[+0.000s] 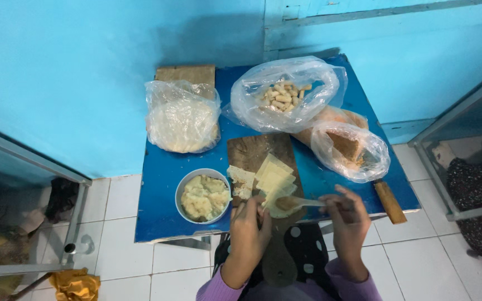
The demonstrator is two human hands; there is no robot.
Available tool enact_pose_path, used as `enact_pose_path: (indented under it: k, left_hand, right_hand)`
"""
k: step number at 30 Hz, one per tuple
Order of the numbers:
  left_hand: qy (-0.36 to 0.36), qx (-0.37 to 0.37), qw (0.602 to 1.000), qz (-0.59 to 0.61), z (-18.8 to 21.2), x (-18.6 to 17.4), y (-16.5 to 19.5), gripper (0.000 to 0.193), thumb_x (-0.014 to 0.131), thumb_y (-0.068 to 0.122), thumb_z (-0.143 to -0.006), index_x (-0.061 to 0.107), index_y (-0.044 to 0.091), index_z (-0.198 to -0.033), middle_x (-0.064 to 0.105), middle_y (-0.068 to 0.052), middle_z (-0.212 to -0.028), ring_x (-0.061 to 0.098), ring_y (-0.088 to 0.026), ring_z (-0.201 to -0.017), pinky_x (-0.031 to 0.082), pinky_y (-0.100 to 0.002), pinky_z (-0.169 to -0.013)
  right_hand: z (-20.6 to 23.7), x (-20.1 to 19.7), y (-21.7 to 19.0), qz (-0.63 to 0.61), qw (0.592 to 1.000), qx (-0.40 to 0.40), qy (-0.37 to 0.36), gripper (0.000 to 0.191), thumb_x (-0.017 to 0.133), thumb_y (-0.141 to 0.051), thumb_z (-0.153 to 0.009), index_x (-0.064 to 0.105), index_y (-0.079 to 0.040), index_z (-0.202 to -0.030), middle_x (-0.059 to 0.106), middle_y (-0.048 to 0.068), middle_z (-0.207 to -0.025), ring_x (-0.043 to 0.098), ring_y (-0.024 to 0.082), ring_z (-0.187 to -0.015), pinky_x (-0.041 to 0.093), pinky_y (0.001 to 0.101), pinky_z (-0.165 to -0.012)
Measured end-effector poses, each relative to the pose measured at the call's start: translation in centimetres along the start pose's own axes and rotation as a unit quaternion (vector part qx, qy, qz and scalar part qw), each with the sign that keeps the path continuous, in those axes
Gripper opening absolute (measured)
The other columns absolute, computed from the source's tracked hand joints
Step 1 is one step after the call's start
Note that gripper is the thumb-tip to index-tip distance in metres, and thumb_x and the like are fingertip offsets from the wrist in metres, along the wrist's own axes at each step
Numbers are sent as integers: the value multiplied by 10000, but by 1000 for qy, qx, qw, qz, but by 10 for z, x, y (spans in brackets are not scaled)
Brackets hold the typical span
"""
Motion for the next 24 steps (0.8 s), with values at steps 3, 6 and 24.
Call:
enact_pose_path:
  k: [3, 6, 24]
  left_hand:
    - [2, -16, 1000, 23, -2, 0, -3, 304, 737, -15, -813, 645, 4, -1103, 640, -93, -726, 639, -264, -692, 487, -402, -718]
    - [5, -21, 999, 32, -4, 1, -4, 286, 737, -22, -820, 649, -3, -1091, 646, -98, -726, 629, -249, -657, 503, -388, -690]
    - [7, 1, 997, 76, -9, 0, 7, 294, 721, -67, -846, 624, -39, -1122, 615, -135, -852, 620, -236, -719, 515, -348, -645]
  right_hand:
    - [7, 0, 9, 19, 1000, -6, -1, 387, 602, 119, -958, 543, -2, -1320, 737, 186, -1072, 728, 207, -939, 597, 324, -816]
    - [7, 2, 13, -4, 999, -31, -26, 434, 609, 158, -922, 529, 2, -1319, 722, 182, -1073, 728, 217, -1005, 616, 345, -853]
    - [-6, -12, 10, -16, 998, -13, 54, 408, 602, 127, -959, 531, -6, -1338, 717, 175, -1025, 716, 197, -929, 587, 324, -859]
Point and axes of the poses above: each hand's wrist, its own z-axis away from the middle knuckle, its own x-axis out of the palm, y = z × x, the point moved 8 cm from there along -z, towards the middle knuckle
